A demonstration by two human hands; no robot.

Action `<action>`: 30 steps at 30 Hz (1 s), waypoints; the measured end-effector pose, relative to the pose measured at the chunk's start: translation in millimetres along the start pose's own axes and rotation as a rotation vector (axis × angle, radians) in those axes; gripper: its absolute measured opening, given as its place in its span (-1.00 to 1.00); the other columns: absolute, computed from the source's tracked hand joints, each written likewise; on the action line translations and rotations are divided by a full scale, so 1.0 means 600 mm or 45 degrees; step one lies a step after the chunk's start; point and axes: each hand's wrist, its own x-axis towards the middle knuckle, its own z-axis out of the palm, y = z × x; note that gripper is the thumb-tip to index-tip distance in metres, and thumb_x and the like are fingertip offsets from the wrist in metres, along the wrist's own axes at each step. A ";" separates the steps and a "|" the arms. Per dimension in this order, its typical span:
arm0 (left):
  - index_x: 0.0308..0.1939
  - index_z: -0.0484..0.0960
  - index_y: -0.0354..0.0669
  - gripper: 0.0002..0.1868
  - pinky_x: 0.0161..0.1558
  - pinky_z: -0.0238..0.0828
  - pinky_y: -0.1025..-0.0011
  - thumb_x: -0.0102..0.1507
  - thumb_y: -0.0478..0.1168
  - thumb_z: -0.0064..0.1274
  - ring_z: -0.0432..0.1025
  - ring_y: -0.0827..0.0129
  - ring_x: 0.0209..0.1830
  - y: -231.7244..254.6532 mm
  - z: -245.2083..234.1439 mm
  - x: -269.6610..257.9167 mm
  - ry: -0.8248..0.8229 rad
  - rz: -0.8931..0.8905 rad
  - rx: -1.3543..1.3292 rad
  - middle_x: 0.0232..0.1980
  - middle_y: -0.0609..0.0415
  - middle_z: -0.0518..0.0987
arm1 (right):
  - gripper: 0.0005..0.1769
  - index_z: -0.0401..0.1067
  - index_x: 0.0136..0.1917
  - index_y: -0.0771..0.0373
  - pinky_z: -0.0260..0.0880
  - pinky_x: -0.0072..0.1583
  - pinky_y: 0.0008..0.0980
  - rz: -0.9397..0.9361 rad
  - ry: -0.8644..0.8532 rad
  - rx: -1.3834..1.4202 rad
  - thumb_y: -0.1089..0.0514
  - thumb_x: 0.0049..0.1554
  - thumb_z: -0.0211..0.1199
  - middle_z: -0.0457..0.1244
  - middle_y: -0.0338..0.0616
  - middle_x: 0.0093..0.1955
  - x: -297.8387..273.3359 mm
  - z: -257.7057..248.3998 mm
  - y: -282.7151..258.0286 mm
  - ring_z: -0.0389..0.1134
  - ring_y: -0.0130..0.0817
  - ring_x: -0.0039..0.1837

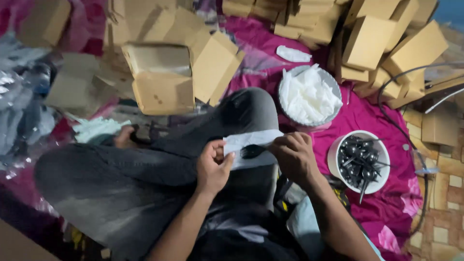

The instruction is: Wrapping small plastic components in protective paper sleeves and packing them into cardboard boxes

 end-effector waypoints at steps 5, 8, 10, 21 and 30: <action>0.00 0.62 -0.19 -0.64 -0.49 0.31 0.53 0.14 -0.24 0.29 0.38 0.51 -0.55 0.001 0.000 0.000 0.021 0.118 0.033 -0.46 0.09 0.60 | -0.86 0.54 -0.11 -0.07 0.23 0.21 -0.20 0.019 -0.032 -0.095 0.05 0.25 0.18 0.35 -0.33 -0.04 -0.007 0.008 -0.001 0.36 -0.26 0.02; 0.04 0.61 -0.12 -0.61 -0.46 0.34 0.51 0.13 -0.27 0.28 0.43 0.48 -0.53 -0.006 0.002 0.001 0.033 0.120 0.049 -0.39 0.08 0.67 | -0.88 0.54 -0.07 -0.06 0.20 0.27 -0.13 0.033 -0.067 -0.111 0.07 0.23 0.18 0.35 -0.31 -0.05 -0.005 0.012 -0.013 0.37 -0.24 0.05; 0.03 0.62 -0.12 -0.63 -0.41 0.40 0.48 0.14 -0.29 0.26 0.47 0.43 -0.49 -0.005 0.001 -0.004 0.042 0.164 0.070 -0.36 0.05 0.67 | -0.89 0.54 -0.09 -0.07 0.20 0.27 -0.15 0.041 -0.085 -0.141 0.07 0.23 0.19 0.36 -0.32 -0.05 -0.011 0.008 -0.015 0.37 -0.25 0.04; 0.03 0.68 -0.24 -0.72 0.16 0.44 0.27 0.26 -0.32 0.03 0.57 0.12 0.07 0.103 -0.007 -0.005 -0.106 0.787 0.466 0.05 -0.07 0.69 | -0.76 0.57 0.00 -0.16 0.14 -0.06 -0.15 -0.033 -0.032 -0.266 0.19 0.11 0.29 0.27 -0.41 -0.07 -0.009 0.009 -0.013 0.32 -0.34 -0.11; 0.26 0.51 -0.31 -0.50 0.15 0.43 0.23 0.22 -0.35 -0.13 0.49 0.03 0.20 0.093 0.056 0.010 -0.309 1.008 0.989 0.32 -0.12 0.50 | -0.79 0.58 0.02 -0.25 0.19 0.00 -0.11 0.132 -0.022 -0.246 0.03 0.10 0.34 0.31 -0.43 -0.05 -0.040 0.048 0.015 0.36 -0.33 -0.04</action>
